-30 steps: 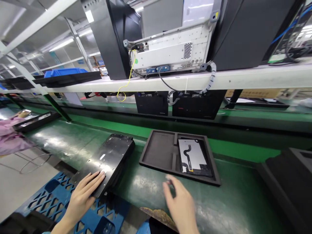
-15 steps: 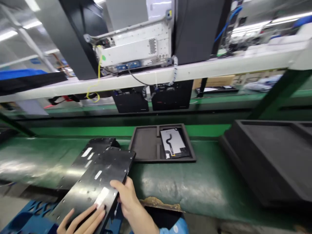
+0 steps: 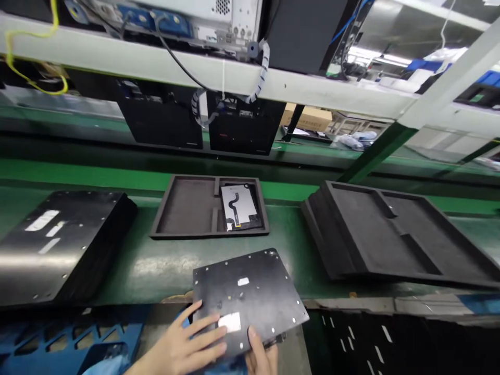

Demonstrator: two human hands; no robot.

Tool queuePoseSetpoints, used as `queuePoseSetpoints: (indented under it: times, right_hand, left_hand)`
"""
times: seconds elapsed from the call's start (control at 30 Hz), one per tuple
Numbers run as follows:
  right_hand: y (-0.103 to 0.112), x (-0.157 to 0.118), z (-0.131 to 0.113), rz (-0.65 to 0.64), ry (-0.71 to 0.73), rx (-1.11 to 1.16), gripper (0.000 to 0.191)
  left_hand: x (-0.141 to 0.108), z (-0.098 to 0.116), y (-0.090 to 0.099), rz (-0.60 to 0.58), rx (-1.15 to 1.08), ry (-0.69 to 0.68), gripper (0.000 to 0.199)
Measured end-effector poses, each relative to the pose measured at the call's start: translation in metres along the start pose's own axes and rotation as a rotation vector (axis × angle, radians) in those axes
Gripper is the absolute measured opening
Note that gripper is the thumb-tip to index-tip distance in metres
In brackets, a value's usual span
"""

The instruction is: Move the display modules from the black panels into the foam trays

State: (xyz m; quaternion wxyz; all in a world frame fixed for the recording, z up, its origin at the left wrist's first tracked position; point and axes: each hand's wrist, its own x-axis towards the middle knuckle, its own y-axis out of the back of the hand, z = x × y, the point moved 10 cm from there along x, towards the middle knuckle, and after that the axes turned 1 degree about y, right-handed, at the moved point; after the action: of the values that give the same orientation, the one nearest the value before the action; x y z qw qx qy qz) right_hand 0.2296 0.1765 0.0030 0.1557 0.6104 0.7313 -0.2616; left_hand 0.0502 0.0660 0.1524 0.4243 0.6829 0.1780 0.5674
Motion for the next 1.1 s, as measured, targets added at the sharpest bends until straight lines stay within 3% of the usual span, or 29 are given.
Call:
queuePoseSetpoints:
  times: [0.13,0.27,0.33,0.4,0.53,0.7,0.87,1.0,1.1]
  right_hand:
    - [0.009,0.017,-0.022,0.003,0.155,-0.183,0.061]
    - [-0.017,0.031,-0.041,-0.182,0.271,-0.483,0.067]
    - [-0.031,0.039,-0.040,-0.262,0.272,-0.524,0.072]
    - [-0.037,0.048,-0.036,-0.262,0.270,-0.511,0.074]
    - [-0.030,0.053,-0.034,-0.197,0.319,-0.496,0.064]
    - [0.004,0.024,-0.044,-0.174,0.421,-0.483,0.045]
    - [0.027,0.013,-0.032,-0.150,0.481,-0.498,0.052]
    - [0.027,0.031,-0.012,-0.140,0.408,-0.363,0.061]
    - [0.028,0.043,-0.013,-0.116,0.410,-0.259,0.061]
  left_hand:
    - [-0.003,-0.017,-0.034,-0.140,-0.023,0.021,0.046]
    - [-0.009,-0.048,-0.054,-0.419,-0.009,0.145,0.076]
    - [-0.011,-0.055,-0.057,-0.529,-0.033,0.198,0.093]
    - [-0.007,-0.056,-0.060,-0.580,-0.045,0.242,0.106]
    - [0.016,-0.053,-0.080,-0.567,-0.014,0.281,0.098]
    - [0.050,-0.049,-0.112,-0.529,0.007,0.272,0.084]
    - [0.056,-0.050,-0.114,-0.521,-0.018,0.274,0.080]
    - [0.062,-0.064,-0.115,-0.532,-0.077,0.306,0.075]
    - [0.084,-0.088,-0.126,-0.505,-0.081,0.373,0.070]
